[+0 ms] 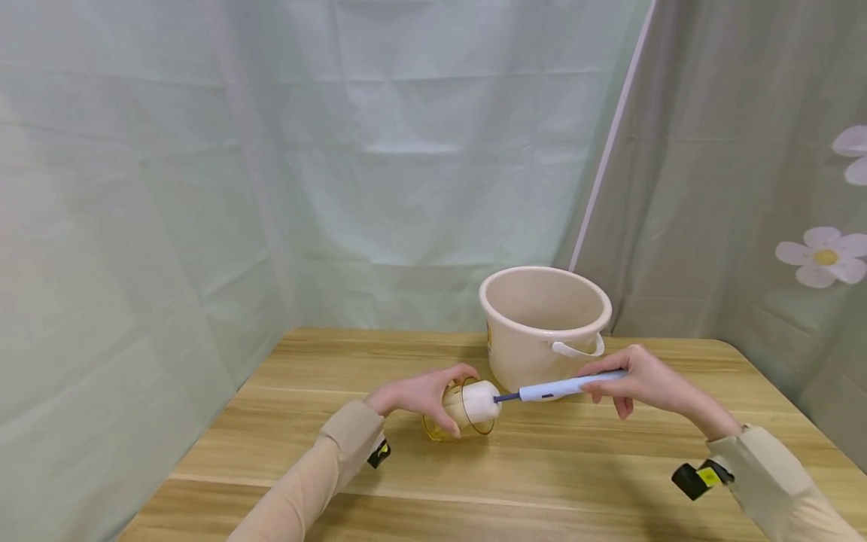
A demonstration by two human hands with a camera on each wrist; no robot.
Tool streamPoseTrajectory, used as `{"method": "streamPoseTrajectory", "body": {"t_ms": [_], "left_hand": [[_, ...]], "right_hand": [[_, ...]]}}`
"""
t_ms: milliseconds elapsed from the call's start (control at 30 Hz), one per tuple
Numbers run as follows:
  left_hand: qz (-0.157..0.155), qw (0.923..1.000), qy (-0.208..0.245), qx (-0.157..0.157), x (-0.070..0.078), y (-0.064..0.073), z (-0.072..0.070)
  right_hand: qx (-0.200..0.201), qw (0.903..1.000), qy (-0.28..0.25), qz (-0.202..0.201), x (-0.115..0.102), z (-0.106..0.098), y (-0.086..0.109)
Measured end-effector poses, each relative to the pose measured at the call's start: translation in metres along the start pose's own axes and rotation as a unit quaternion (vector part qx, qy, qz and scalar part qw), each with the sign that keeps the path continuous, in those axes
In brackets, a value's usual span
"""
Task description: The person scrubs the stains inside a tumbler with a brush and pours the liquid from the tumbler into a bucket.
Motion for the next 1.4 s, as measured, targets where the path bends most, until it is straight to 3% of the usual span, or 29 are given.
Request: {"method": "streamPoseTrajectory", "body": {"t_ms": [667, 1400], "left_hand": [[0.005, 0.9999, 0.008, -0.002, 0.0029, -0.0012, -0.0009], [0.011, 0.9999, -0.004, -0.006, 0.0025, -0.0006, -0.0008]], "right_hand": [[0.009, 0.9991, 0.030, 0.028, 0.0030, -0.0062, -0.0019], [-0.021, 0.9990, 0.026, 0.031, 0.0014, -0.0096, 0.0057]]}}
Point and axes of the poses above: each hand's wrist, its own y-axis away from the middle knuckle, its own z-axis out of the palm, x = y × z, the point moved 5 cm from there along -y, towards the middle knuckle, and after that the axes turned 9 degrees about -z, right-handed, at the moved point
